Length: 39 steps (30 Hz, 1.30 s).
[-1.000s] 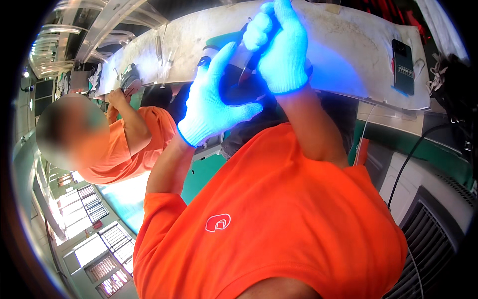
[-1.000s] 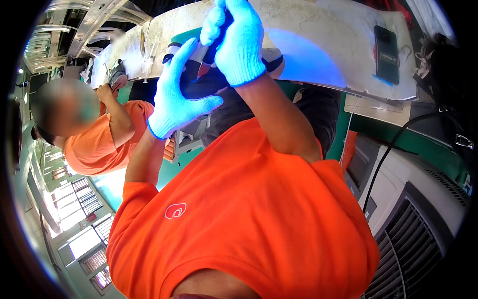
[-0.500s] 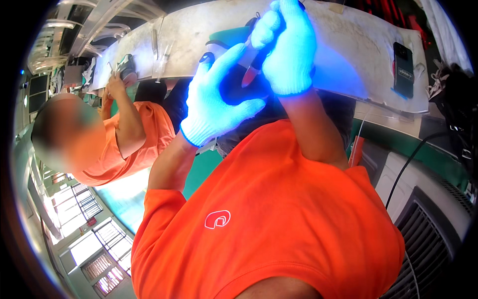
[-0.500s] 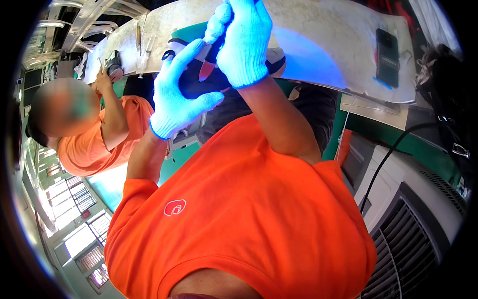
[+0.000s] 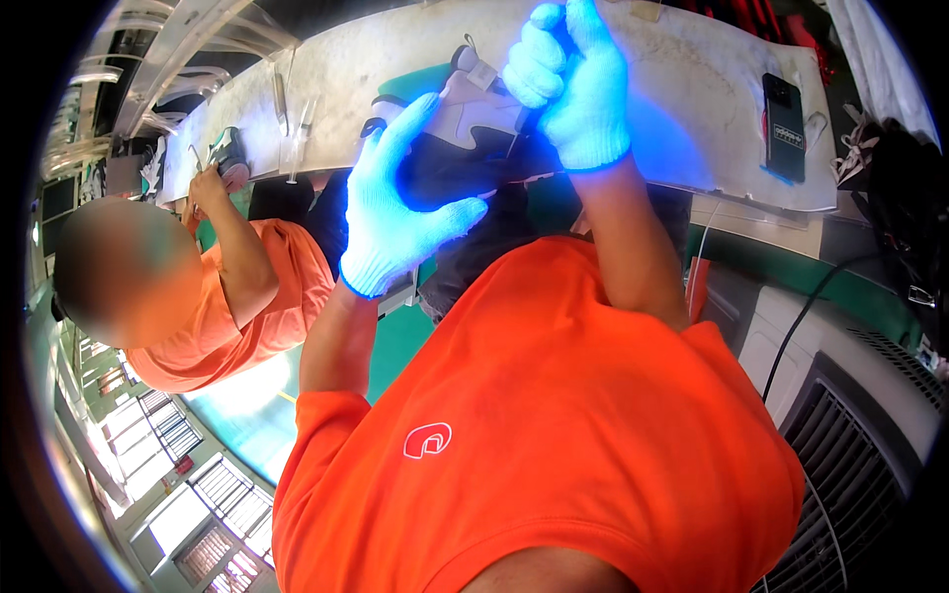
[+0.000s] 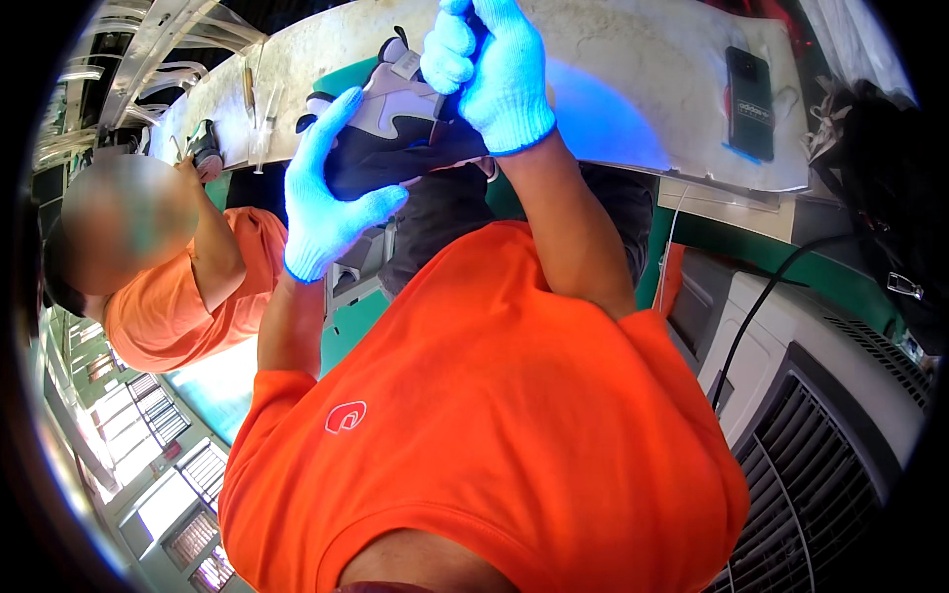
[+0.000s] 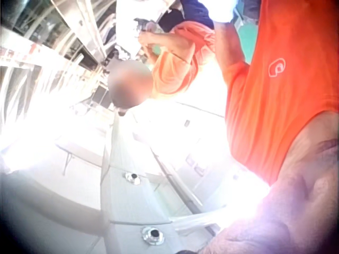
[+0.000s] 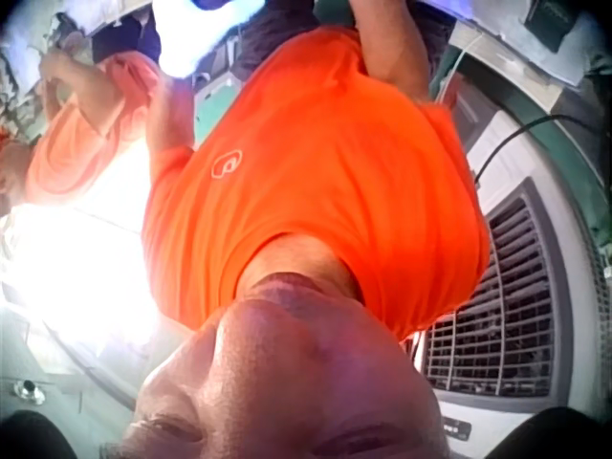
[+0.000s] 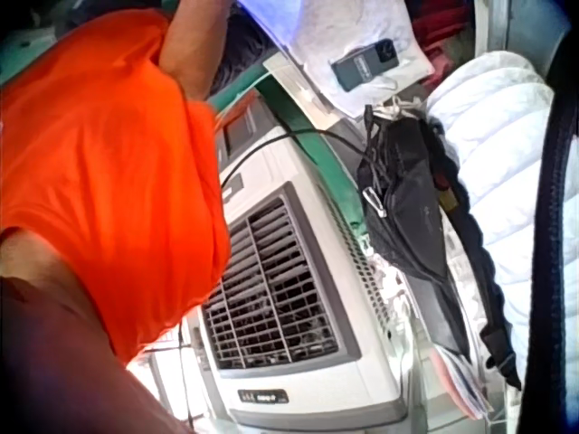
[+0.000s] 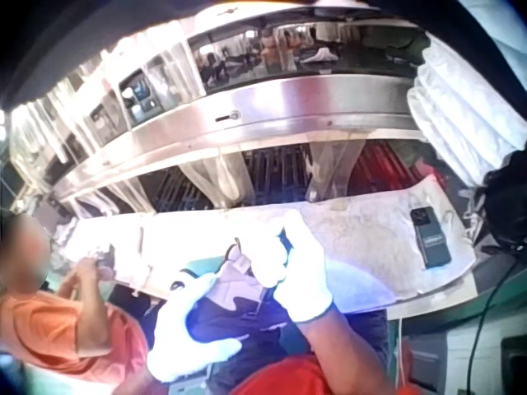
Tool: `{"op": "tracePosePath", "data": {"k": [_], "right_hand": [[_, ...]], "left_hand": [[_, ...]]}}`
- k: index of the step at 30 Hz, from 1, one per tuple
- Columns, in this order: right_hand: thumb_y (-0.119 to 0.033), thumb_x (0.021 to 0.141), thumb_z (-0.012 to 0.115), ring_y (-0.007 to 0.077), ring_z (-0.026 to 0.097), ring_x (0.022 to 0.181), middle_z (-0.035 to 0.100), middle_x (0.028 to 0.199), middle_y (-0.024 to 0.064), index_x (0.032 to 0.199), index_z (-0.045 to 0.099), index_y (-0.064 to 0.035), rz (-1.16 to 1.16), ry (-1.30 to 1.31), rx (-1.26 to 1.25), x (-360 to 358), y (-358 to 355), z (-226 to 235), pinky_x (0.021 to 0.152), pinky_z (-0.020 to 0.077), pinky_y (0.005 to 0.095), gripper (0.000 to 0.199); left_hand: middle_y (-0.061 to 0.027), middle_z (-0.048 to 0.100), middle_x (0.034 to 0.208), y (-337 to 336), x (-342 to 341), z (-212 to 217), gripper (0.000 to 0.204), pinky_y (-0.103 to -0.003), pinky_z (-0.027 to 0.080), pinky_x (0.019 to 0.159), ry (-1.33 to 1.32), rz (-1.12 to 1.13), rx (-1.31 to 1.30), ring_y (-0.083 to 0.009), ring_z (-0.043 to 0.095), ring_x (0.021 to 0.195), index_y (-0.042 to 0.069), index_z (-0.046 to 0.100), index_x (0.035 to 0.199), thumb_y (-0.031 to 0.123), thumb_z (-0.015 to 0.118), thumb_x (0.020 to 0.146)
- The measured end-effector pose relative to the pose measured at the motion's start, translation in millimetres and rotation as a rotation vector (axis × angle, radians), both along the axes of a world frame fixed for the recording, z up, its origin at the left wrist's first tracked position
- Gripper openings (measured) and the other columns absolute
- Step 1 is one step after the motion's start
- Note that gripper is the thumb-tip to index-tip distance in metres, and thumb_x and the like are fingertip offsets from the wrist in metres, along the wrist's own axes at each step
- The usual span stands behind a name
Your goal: The person cleans a white and black sneaker using a small brush and a handheld UV light. They scrub the shoe's surface and sole while illuminating it with the blue light, then place the shoe on a shelf and retrieve another one to repeat the process.
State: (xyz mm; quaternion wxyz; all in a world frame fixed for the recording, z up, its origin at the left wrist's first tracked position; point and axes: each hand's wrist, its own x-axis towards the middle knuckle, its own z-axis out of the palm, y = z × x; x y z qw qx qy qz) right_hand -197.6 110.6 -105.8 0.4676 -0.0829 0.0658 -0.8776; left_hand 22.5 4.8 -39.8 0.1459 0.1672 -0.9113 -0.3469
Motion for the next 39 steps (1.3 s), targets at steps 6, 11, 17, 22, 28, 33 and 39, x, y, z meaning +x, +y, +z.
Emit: {"op": "tracePosePath", "data": {"k": [6,11,17,22,28,33,39], "right_hand": [[-0.047,0.119,0.049,0.0136,0.044,0.054,0.046,0.069,-0.0037,0.090,0.056,-0.0170,-0.041,-0.092,0.079,-1.2,-13.3,-9.9,0.052,0.0380,0.0320,0.042],[-0.047,0.119,0.050,0.0132,0.041,0.052,0.044,0.066,-0.0047,0.090,0.058,-0.0169,-0.123,-0.153,0.158,-2.1,-13.7,-2.9,0.050,0.0360,0.0320,0.042],[-0.044,0.118,0.053,0.0109,0.043,0.047,0.043,0.060,-0.0066,0.088,0.060,-0.0171,-0.147,-0.069,0.282,-3.9,-16.8,-2.9,0.044,0.0353,0.0301,0.041],[-0.030,0.106,0.076,0.0203,0.061,0.062,0.062,0.070,0.0039,0.085,0.063,-0.0100,-0.445,0.123,0.766,10.2,-43.2,3.0,0.062,0.0504,0.0348,0.032],[-0.028,0.110,0.070,0.0156,0.059,0.057,0.059,0.070,0.0011,0.086,0.060,-0.0149,-0.365,0.140,0.594,-78.2,13.9,-4.8,0.055,0.0483,0.0334,0.029],[-0.026,0.110,0.070,0.0137,0.050,0.050,0.051,0.064,-0.0006,0.085,0.056,-0.0158,-0.567,0.203,0.937,-63.5,92.2,-55.1,0.048,0.0413,0.0320,0.030],[-0.019,0.108,0.072,0.0134,0.054,0.053,0.056,0.067,-0.0009,0.097,0.062,-0.0123,-0.476,0.289,0.867,-41.4,108.7,-66.4,0.050,0.0439,0.0322,0.016]], "left_hand": [[-0.0182,0.072,0.142,-2.3,-1.4,-7.4,0.104,-0.040,0.054,0.113,0.016,0.092,0.159,-0.0253,0.073,0.124,0.003,0.057,0.162,0.034,0.097,0.071],[-0.0185,0.071,0.143,-8.9,-8.4,1.2,0.100,-0.040,0.055,0.114,-0.032,0.064,0.180,-0.0260,0.072,0.126,0.003,0.058,0.161,0.028,0.095,0.071],[-0.0173,0.068,0.147,-12.6,-4.6,-7.7,0.099,-0.040,0.055,0.114,-0.019,0.051,0.193,-0.0264,0.069,0.132,0.001,0.058,0.159,0.026,0.095,0.071],[-0.0182,0.065,0.152,-33.0,-1.5,-21.5,0.106,-0.041,0.052,0.118,0.013,0.002,0.284,-0.0270,0.067,0.135,0.000,0.053,0.163,0.026,0.098,0.071],[-0.0128,0.069,0.143,-82.2,-6.9,-45.4,0.096,-0.036,0.049,0.118,-0.055,0.032,0.771,-0.0214,0.061,0.133,-0.003,0.055,0.162,0.010,0.092,0.074],[-0.0280,0.040,0.175,-106.7,-28.4,-23.7,0.096,-0.047,0.038,0.130,-0.341,-0.129,0.104,-0.0422,0.044,0.161,0.006,0.061,0.160,0.029,0.094,0.072],[-0.0278,0.058,0.158,-86.5,-101.3,-62.3,0.058,-0.046,0.052,0.115,-0.016,-0.183,-0.052,-0.0418,0.064,0.139,0.003,0.067,0.149,0.036,0.075,0.101]]}}
